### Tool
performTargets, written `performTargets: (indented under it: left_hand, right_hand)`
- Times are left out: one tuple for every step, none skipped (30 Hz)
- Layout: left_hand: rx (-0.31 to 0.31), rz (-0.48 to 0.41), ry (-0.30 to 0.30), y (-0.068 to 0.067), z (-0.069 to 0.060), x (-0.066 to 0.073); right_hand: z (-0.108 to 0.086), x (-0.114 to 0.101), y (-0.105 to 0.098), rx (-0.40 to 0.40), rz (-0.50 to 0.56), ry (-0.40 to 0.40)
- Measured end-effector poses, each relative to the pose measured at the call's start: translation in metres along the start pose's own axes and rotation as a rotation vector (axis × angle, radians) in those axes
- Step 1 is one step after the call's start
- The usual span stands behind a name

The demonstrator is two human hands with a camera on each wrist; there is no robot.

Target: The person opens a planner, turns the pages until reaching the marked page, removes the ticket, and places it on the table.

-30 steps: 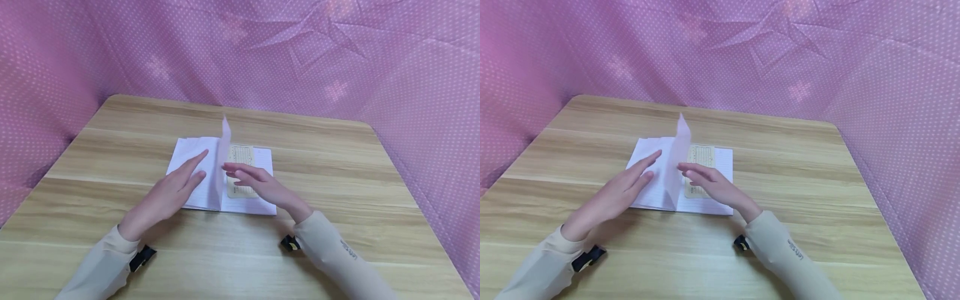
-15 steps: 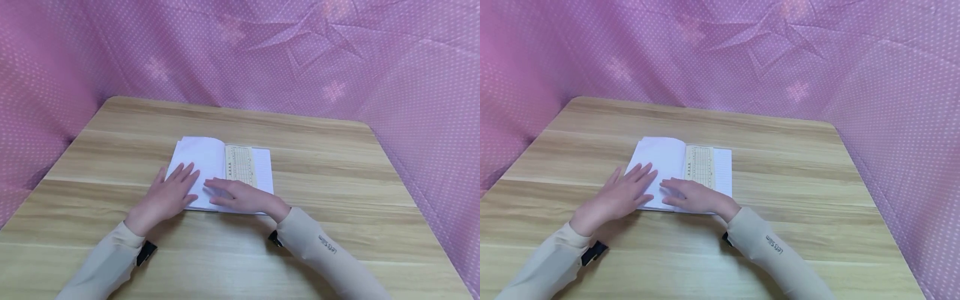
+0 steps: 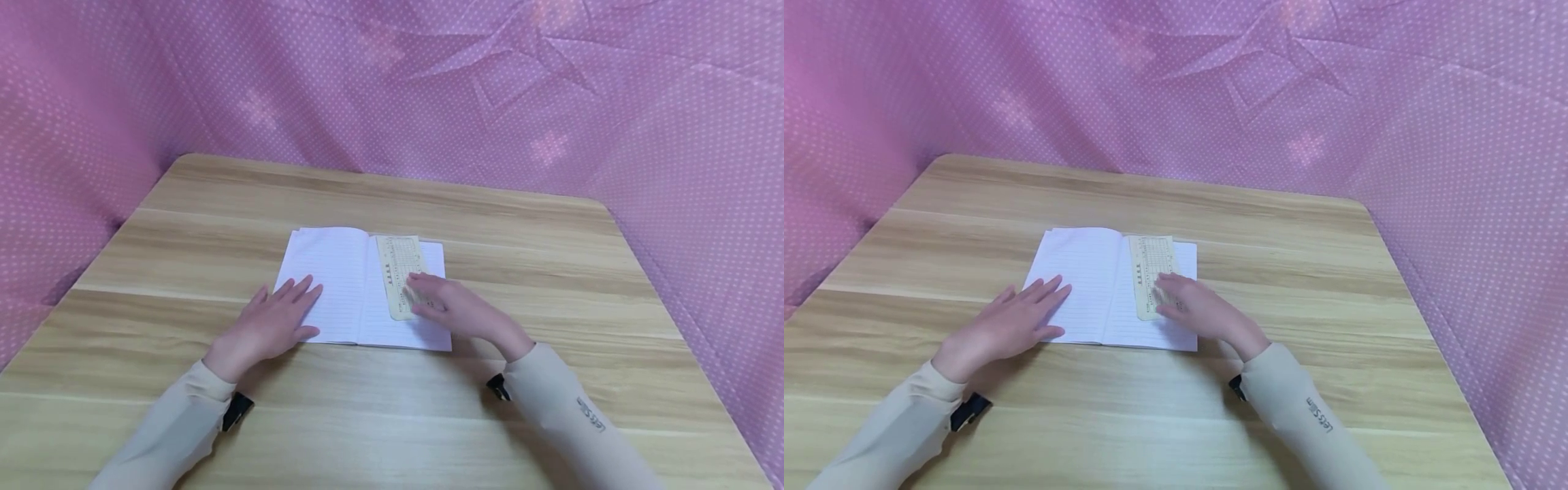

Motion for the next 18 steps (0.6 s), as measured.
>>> performTargets:
  left_hand:
    - [0.002,-0.002,0.002,0.0,0.0,0.0]
    - [0.004,-0.003,0.003,0.0,0.0,0.0]
    - [0.004,-0.004,0.004,0.0,0.0,0.0]
    - [0.006,-0.006,0.005,0.0,0.0,0.0]
    - [0.005,-0.009,0.005,0.0,0.0,-0.001]
    - [0.007,-0.012,0.005,0.0,0.0,-0.001]
    - [0.007,-0.014,0.006,0.0,0.0,-0.001]
    - [0.007,-0.015,0.007,0.0,0.001,-0.001]
    - [0.008,-0.016,0.007,0.0,0.001,-0.002]
    - [0.008,-0.018,0.007,0.0,0.001,-0.002]
    - [0.009,-0.018,0.007,0.0,0.001,-0.002]
    - [0.009,-0.018,0.008,0.0,0.002,-0.002]
    - [0.007,-0.017,0.009,0.0,0.002,-0.002]
    - [0.006,-0.018,0.01,0.0,0.002,-0.002]
    - [0.004,-0.019,0.01,0.0,0.002,-0.002]
    - [0.002,-0.019,0.011,0.0,0.003,-0.002]
    - [0.002,-0.018,0.012,0.0,0.003,-0.002]
    - [0.001,-0.018,0.014,0.0,0.003,-0.002]
  right_hand:
    - [-0.001,0.003,-0.002,0.034,0.013,0.038]
    - [-0.001,0.006,-0.004,0.07,0.024,0.074]
    - [0.0,0.009,-0.006,0.102,0.039,0.111]
    - [0.001,0.012,-0.008,0.13,0.057,0.149]
    - [0.003,0.014,-0.009,0.156,0.081,0.192]
    - [0.007,0.017,-0.009,0.177,0.109,0.235]
    - [0.01,0.019,-0.01,0.193,0.138,0.279]
    - [0.014,0.021,-0.011,0.204,0.154,0.317]
    - [0.019,0.023,-0.011,0.21,0.171,0.357]
    - [0.023,0.025,-0.012,0.216,0.183,0.401]
    - [0.028,0.027,-0.012,0.22,0.193,0.444]
    - [0.032,0.029,-0.012,0.22,0.197,0.481]
    - [0.037,0.031,-0.012,0.219,0.199,0.516]
    - [0.041,0.032,-0.012,0.216,0.191,0.544]
    - [0.044,0.033,-0.013,0.215,0.186,0.568]
    - [0.047,0.034,-0.013,0.215,0.186,0.591]
    - [0.049,0.035,-0.013,0.218,0.187,0.605]
    - [0.051,0.036,-0.014,0.221,0.188,0.616]
Point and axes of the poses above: each hand's wrist, its own z-axis towards the middle knuckle, its own y-axis out of the palm, x = y × z, the point moved 2 cm from there along z, towards the middle knuckle, and after that the axes turned 1 degree about -x, right-handed, at the moved point
